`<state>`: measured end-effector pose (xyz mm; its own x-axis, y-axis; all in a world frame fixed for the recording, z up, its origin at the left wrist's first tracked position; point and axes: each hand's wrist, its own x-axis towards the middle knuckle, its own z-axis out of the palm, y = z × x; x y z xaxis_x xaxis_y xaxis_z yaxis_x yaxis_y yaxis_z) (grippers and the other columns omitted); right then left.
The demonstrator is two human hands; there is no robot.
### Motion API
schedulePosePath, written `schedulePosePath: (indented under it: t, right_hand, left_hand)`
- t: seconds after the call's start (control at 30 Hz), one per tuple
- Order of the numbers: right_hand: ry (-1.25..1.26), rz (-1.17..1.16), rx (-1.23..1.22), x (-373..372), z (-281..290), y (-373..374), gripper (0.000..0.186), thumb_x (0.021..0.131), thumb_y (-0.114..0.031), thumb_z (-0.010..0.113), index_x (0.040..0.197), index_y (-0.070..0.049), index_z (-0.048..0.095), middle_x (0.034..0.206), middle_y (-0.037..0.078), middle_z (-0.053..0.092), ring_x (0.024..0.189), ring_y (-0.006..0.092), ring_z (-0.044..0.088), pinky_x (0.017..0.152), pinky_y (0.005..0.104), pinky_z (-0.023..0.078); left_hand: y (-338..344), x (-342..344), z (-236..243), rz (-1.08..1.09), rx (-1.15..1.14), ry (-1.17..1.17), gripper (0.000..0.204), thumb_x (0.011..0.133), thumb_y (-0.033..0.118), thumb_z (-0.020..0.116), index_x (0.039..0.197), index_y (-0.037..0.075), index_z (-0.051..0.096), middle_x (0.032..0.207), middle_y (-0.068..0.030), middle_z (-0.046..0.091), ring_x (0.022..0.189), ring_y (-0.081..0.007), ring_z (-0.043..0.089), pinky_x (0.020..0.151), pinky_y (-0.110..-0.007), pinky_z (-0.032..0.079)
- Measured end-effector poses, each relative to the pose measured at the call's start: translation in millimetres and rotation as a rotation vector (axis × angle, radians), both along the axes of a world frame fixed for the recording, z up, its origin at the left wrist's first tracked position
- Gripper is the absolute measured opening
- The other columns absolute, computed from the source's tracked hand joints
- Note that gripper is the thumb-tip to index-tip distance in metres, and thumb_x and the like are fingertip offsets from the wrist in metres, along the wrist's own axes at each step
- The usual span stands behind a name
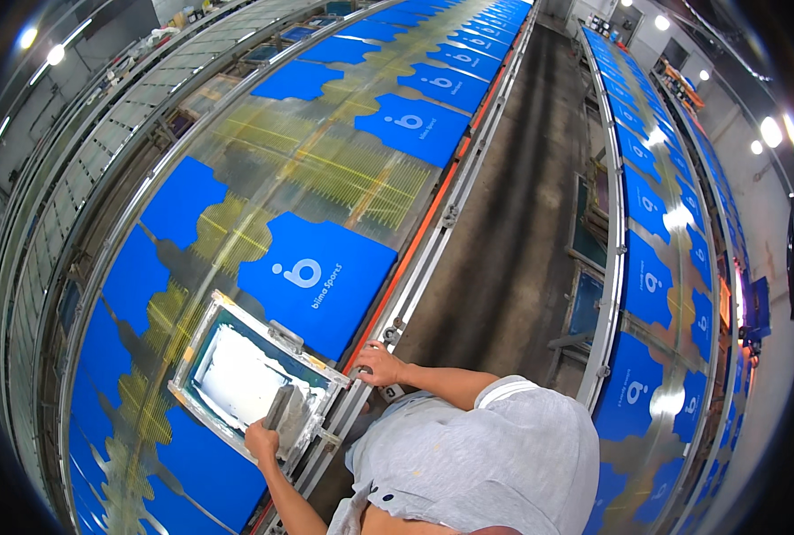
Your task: The person uses a squeegee to pull white ink across a screen-printing frame on a blue jersey, repeating the motion to transfer the logo. They briefly measure the printed area with a tape measure and continue printing on additional jerseys.
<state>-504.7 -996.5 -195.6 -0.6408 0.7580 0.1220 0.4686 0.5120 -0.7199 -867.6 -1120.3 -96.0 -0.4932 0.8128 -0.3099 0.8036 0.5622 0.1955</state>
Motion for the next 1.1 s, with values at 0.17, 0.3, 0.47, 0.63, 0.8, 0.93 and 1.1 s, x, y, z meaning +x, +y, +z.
schedulePosePath:
  t: [0.17,0.3,0.47,0.63,0.8,0.93,1.1]
  right_hand:
    - [0.069,-0.002,0.14,-13,-15,7,0.025,0.078,-0.023,0.069,0.1,-0.011,0.07,0.101,0.011,0.066,0.103,0.0333,0.059,0.102,0.0544,0.038]
    - [0.031,-0.009,0.15,-6,-19,7,0.023,0.08,-0.021,0.07,0.099,-0.008,0.07,0.099,0.01,0.067,0.1,0.0309,0.061,0.104,0.0511,0.036]
    - [0.053,0.031,0.004,-10,3,7,0.021,0.084,-0.022,0.072,0.1,-0.009,0.071,0.1,0.008,0.068,0.102,0.027,0.063,0.111,0.0493,0.03]
    - [0.05,0.046,-0.005,-16,6,4,0.017,0.084,-0.018,0.072,0.098,-0.009,0.071,0.095,0.005,0.068,0.096,0.0241,0.064,0.11,0.0471,0.031]
    - [0.05,-0.052,0.044,-12,1,8,0.012,0.084,-0.018,0.07,0.093,-0.009,0.07,0.092,0.006,0.067,0.093,0.0257,0.064,0.107,0.0473,0.033]
    - [-0.029,-0.018,0.026,-10,2,8,0.015,0.081,-0.017,0.069,0.092,-0.007,0.069,0.096,0.013,0.067,0.096,0.0331,0.062,0.096,0.0463,0.043]
    - [0.108,-0.077,0.017,-3,40,2,0.02,0.082,-0.018,0.068,0.095,-0.003,0.068,0.097,0.02,0.065,0.098,0.039,0.061,0.09,0.0461,0.049]
  left_hand:
    - [-34,-4,-46,0.022,0.152,-0.005,0.041,0.072,0.007,0.061,0.108,0.016,0.078,0.104,-0.0168,0.074,0.1,-0.0373,0.069,0.089,-0.046,0.053]
    - [-17,-7,-34,-0.053,0.02,0.012,0.042,0.076,0.01,0.06,0.114,0.019,0.076,0.109,-0.0162,0.073,0.105,-0.0353,0.068,0.09,-0.047,0.053]
    - [-12,-5,4,0.052,-0.049,-0.083,0.04,0.08,0.011,0.059,0.115,0.02,0.075,0.111,-0.0154,0.072,0.107,-0.0339,0.067,0.091,-0.048,0.053]
    - [-75,46,-31,-0.043,0.442,0.064,0.04,0.074,-0.006,0.06,0.111,0.004,0.072,0.111,-0.0139,0.071,0.107,-0.0339,0.066,0.09,-0.044,0.052]
    - [-93,80,-40,-0.098,0.445,0.075,0.052,0.071,-0.004,0.066,0.122,0.004,0.066,0.125,-0.0121,0.065,0.119,-0.0314,0.058,0.101,-0.044,0.045]
    - [-88,74,-27,-0.152,0.317,0.025,0.064,0.068,0.006,0.074,0.131,0.007,0.06,0.136,-0.0118,0.055,0.13,-0.034,0.046,0.106,-0.056,0.035]
    - [-82,77,20,-0.161,-0.092,-0.094,0.089,0.064,0.023,0.086,0.145,0.012,0.049,0.157,-0.0132,0.036,0.149,-0.0416,0.02,0.111,-0.077,0.016]
